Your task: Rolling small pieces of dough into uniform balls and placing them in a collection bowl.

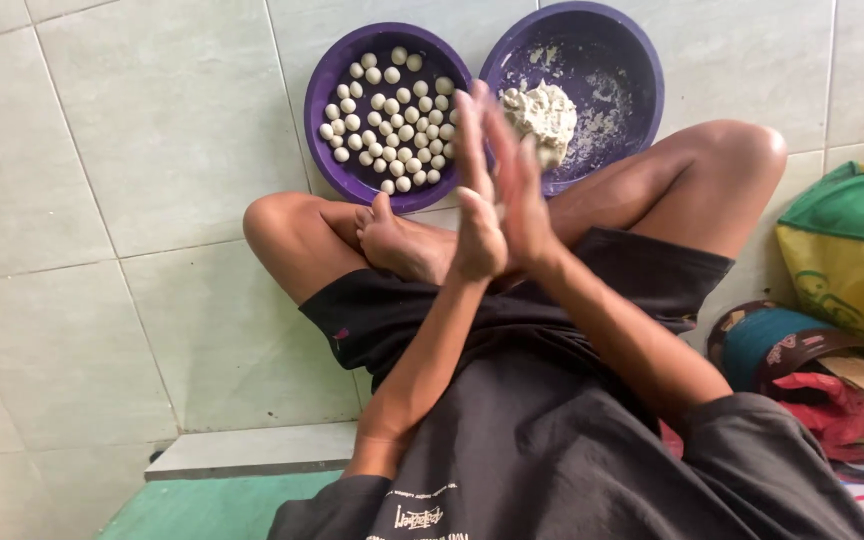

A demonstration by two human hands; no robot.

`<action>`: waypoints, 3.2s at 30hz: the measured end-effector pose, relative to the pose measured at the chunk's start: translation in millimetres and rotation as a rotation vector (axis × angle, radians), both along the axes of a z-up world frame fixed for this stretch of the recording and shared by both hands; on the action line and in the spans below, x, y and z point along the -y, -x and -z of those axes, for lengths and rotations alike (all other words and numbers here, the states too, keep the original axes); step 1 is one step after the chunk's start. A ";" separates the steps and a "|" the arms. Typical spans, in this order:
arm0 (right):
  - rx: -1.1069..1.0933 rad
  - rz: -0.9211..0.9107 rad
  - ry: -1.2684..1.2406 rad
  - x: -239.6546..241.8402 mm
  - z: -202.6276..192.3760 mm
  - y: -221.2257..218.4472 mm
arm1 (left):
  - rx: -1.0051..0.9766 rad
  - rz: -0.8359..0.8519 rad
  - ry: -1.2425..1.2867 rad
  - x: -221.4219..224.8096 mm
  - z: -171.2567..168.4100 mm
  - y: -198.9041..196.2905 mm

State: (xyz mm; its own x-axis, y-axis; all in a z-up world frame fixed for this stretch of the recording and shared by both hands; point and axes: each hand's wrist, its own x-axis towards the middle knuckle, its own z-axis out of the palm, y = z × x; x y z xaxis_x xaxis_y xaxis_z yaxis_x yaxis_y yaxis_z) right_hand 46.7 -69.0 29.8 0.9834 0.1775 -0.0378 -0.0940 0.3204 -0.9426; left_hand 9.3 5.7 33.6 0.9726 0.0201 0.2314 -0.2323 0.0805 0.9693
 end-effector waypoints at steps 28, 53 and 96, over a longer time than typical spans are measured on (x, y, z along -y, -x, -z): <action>0.079 -0.055 -0.006 -1.8 1.9 -1.0 | 0.041 -0.082 -0.089 0.3 15.0 15.4; -0.085 -0.067 -0.037 -9.1 13.4 28.0 | 0.009 -0.149 -0.043 -3.9 15.5 -4.3; -0.005 -0.475 0.705 -62.1 105.5 -59.3 | -0.348 -0.534 -0.165 -161.5 119.7 -50.7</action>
